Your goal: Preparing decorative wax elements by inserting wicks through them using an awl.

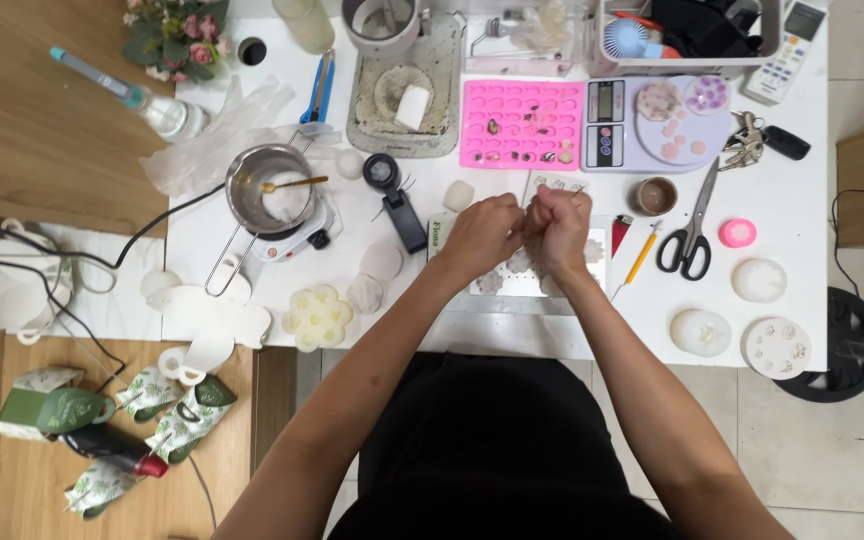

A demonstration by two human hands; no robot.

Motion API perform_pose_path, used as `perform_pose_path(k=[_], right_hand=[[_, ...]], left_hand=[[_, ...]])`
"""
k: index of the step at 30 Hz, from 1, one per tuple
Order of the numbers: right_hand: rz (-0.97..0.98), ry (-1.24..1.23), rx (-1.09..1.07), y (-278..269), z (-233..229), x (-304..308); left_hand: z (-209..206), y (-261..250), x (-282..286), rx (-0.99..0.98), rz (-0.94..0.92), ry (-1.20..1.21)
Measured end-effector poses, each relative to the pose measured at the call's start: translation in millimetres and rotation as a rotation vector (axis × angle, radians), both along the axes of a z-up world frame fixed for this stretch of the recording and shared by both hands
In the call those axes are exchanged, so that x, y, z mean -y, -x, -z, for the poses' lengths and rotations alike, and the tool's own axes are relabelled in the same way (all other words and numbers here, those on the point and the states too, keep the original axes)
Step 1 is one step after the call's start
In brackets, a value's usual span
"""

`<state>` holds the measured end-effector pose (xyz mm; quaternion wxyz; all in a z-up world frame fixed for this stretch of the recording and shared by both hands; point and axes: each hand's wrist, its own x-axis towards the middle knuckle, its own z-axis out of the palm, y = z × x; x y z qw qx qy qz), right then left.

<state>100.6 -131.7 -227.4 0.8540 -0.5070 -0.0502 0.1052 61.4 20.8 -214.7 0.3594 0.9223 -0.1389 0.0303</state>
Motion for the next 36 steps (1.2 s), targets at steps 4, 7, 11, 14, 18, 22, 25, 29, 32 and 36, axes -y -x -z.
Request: perform_pose_path(k=[4, 7, 11, 14, 18, 22, 25, 29, 32, 36], right_hand=[[0.035, 0.135, 0.024, 0, -2, -4], [0.021, 0.101, 0.027, -5, -1, -2], [0.101, 0.241, -0.009, 1, 7, -3], [0.102, 0.168, -0.003, 6, 1, 3], [0.155, 0.193, 0.082, 7, 11, 7], [0.121, 0.15, 0.262, 3, 25, 4], [0.119, 0.128, 0.014, 6, 12, -2], [0.182, 0.246, 0.094, 10, 18, -2], [0.143, 0.234, 0.121, 16, 4, 10], [0.181, 0.009, 0.07, -10, 8, 2]], left_hand=[[1, -4, 2, -0.064, -0.003, 0.045], [-2, -2, 1, -0.064, 0.014, 0.052], [5, -2, 2, -0.101, -0.002, 0.045], [8, 4, 5, -0.024, 0.007, 0.105], [12, 2, 6, -0.048, -0.002, 0.094], [16, -4, 5, -0.047, -0.006, 0.061], [9, -2, 1, -0.108, 0.014, 0.09], [20, -4, 2, -0.034, 0.016, 0.098], [21, 8, 8, -0.025, 0.035, 0.154], [16, -7, -3, -0.036, 0.027, 0.106]])
